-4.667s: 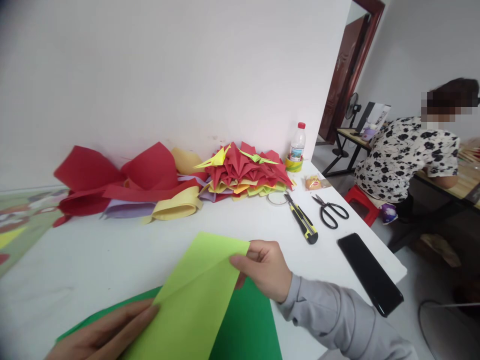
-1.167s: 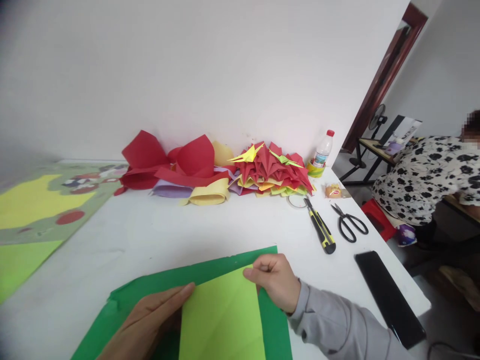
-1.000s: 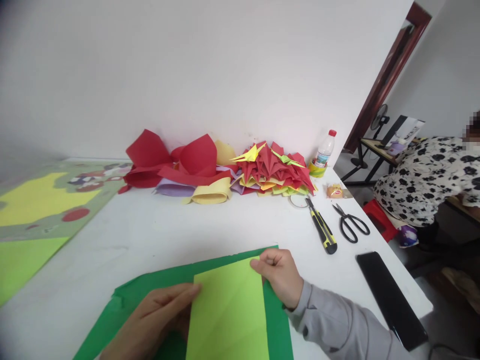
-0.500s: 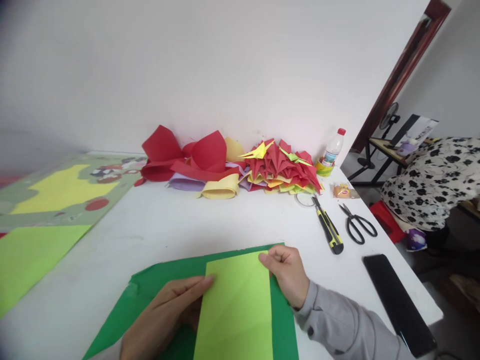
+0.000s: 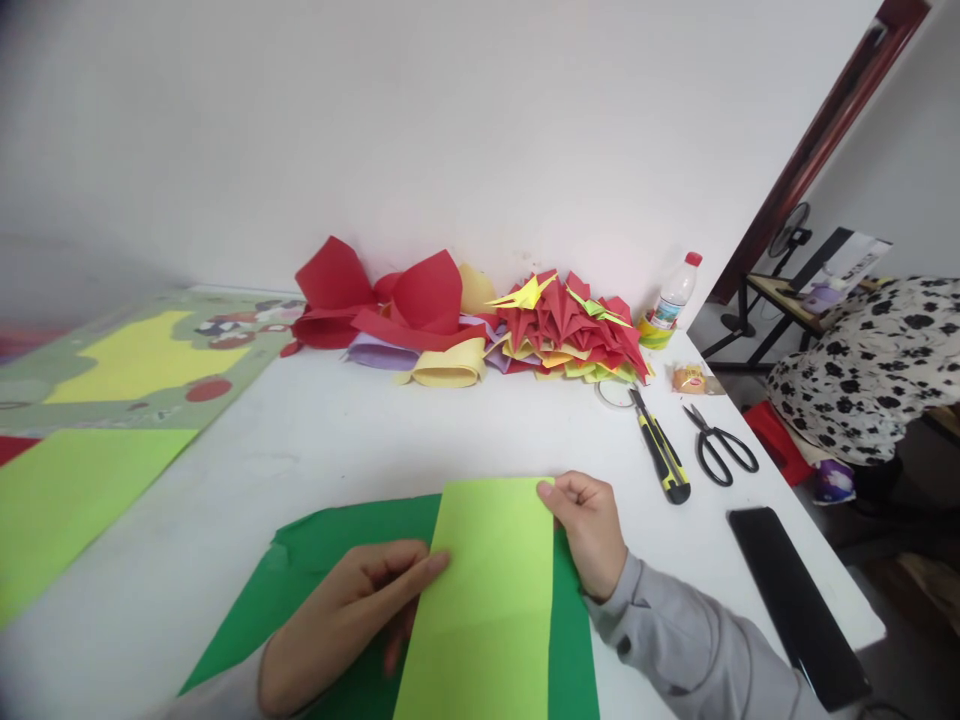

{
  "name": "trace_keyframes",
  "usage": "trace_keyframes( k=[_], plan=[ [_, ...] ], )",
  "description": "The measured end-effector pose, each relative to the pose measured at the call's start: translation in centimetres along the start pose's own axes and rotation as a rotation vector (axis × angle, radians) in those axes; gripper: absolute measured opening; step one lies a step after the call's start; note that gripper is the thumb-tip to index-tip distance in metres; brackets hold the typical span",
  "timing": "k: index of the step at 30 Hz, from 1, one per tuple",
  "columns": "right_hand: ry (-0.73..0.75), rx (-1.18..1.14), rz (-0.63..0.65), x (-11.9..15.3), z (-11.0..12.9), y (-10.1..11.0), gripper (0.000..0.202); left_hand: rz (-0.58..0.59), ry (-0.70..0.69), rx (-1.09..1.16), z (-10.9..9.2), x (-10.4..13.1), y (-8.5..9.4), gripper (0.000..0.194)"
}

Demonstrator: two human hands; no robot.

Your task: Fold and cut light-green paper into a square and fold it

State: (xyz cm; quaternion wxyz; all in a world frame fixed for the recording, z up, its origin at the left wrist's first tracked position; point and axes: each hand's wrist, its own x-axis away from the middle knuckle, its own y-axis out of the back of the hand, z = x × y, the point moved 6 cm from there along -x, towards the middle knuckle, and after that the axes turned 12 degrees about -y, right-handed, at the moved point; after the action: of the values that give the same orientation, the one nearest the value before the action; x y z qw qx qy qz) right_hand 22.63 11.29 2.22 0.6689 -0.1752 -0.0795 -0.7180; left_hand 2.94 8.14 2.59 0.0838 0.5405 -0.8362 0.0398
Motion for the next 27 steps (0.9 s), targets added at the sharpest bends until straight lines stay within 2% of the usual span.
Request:
trace_keyframes(
  k=[5,10,15,19,23,27],
  plan=[
    [0.015,-0.046,-0.024,-0.3,0.1,0.4,0.042,0.094,0.021,0.072,0.1,0.2,-0.9,0.056],
    [0.002,-0.098,-0.002,-0.2,0.4,0.1,0.042,0.067,-0.001,0.040,0.2,0.2,-0.4,0.057],
    [-0.137,-0.179,0.216,0.1,-0.1,-1.4,0.049,0.012,-0.047,0.068,-0.2,0.0,0.4,0.054],
    [-0.152,0.058,0.309,0.4,-0.4,-1.8,0.051,-0.101,-0.096,0.054,-0.2,-0.2,1.6,0.046],
    [-0.060,0.225,0.280,0.5,0.2,-1.7,0.053,-0.093,-0.088,0.089,0.7,-0.5,1.8,0.050],
    [0.010,0.248,0.181,0.5,0.9,-1.3,0.057,-0.052,-0.047,0.087,1.1,-0.5,1.3,0.050]
  ],
)
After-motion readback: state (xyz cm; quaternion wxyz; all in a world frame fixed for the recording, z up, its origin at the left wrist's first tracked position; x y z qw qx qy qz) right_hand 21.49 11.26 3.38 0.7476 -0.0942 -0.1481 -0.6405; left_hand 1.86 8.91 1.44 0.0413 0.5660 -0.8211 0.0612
